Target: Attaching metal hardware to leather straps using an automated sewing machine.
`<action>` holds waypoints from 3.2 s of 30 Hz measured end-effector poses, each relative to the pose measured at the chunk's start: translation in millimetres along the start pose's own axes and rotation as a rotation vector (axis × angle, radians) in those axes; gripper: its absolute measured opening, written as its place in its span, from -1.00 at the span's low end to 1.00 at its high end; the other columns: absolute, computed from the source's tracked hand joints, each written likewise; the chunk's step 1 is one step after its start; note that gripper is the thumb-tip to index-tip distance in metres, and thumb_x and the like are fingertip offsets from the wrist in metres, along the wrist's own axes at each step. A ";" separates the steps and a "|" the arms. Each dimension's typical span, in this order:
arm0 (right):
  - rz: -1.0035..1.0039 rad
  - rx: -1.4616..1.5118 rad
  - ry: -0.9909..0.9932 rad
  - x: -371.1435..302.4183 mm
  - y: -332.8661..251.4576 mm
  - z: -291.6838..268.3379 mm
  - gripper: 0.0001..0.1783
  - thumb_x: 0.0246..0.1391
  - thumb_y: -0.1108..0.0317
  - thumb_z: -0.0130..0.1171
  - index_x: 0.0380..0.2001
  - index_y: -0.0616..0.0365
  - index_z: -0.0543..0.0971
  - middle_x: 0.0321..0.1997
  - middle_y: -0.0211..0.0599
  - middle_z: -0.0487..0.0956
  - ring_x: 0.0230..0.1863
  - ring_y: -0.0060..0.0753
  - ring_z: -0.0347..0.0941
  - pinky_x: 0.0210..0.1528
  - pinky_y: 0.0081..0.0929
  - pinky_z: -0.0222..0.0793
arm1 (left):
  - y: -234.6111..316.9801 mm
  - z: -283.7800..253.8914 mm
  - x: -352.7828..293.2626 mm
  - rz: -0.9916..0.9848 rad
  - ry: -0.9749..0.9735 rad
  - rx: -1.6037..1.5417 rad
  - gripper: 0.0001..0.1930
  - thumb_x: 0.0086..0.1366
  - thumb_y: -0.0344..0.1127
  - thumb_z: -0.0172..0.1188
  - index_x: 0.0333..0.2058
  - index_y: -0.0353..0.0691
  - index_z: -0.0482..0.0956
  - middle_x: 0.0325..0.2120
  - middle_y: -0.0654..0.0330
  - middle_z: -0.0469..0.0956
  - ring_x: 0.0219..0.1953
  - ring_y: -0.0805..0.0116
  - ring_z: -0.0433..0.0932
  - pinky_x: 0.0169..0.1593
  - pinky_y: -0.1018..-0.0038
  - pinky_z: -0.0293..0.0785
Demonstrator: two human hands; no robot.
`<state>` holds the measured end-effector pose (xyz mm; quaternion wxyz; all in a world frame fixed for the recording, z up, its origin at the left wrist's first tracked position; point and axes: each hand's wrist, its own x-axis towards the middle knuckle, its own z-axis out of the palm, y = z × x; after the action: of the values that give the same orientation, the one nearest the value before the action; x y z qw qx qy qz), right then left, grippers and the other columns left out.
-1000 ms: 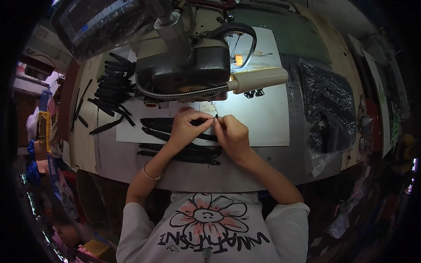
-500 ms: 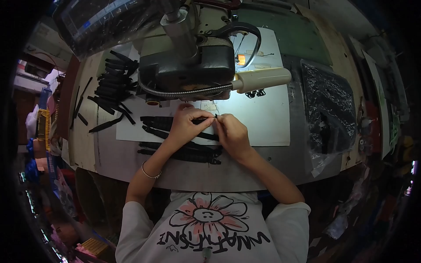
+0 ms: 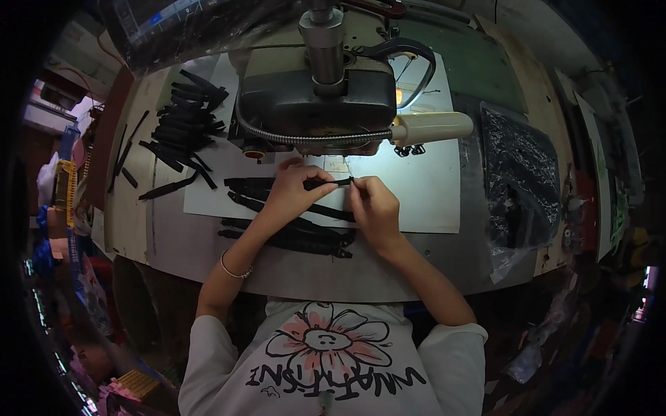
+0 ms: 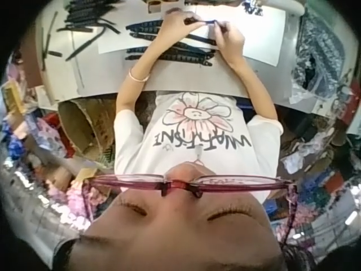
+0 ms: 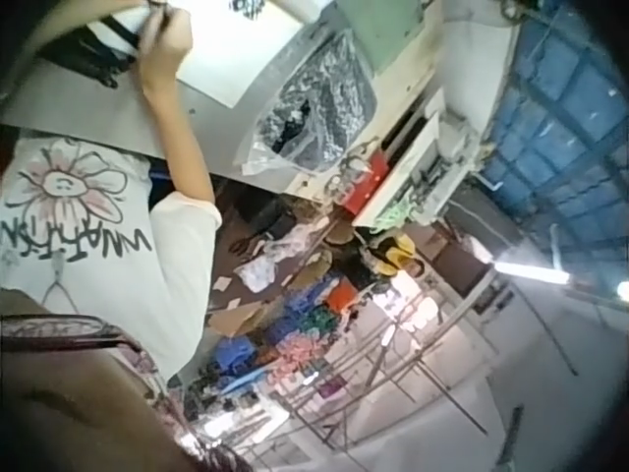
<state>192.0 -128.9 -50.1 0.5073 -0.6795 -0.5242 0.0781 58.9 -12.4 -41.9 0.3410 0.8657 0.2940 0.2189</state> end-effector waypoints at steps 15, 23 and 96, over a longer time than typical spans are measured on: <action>0.447 0.772 -0.341 7.9 6.8 -15.9 -0.90 0.06 0.51 0.10 -0.32 0.28 0.47 -0.45 -0.47 0.48 -0.52 -0.72 0.36 -0.45 -0.75 0.31 | -1.0 -6.3 8.5 0.134 -0.220 -0.493 -0.77 0.02 -0.34 0.26 -0.30 -0.24 0.57 -0.45 0.18 0.59 -0.38 0.33 0.55 -0.27 0.48 0.43; 0.206 0.349 -0.353 10.4 5.4 -16.4 -0.87 0.02 0.44 0.16 -0.38 0.28 0.50 -0.54 -0.45 0.47 -0.56 -0.74 0.33 -0.50 -0.73 0.27 | 4.3 -10.2 7.8 0.109 -0.169 -0.199 -0.82 0.02 -0.32 0.26 -0.38 -0.24 0.58 -0.51 0.19 0.57 -0.42 0.35 0.52 -0.21 0.48 0.40; -0.287 -0.220 -0.144 48.9 39.7 -4.0 -0.91 -0.13 0.46 0.18 -0.50 0.20 0.49 -0.35 -0.28 0.41 -0.23 -0.23 0.30 -0.21 -0.35 0.16 | -18.5 -11.7 15.6 0.631 -0.133 0.641 -0.51 0.04 -0.46 0.02 0.02 -0.07 0.40 -0.30 0.20 0.44 -0.22 0.29 0.47 -0.17 0.46 0.46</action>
<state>241.1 -90.1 -58.1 0.3971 -0.6418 -0.6560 -0.0045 56.9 14.3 -44.6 -0.0093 0.9870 0.0462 0.1539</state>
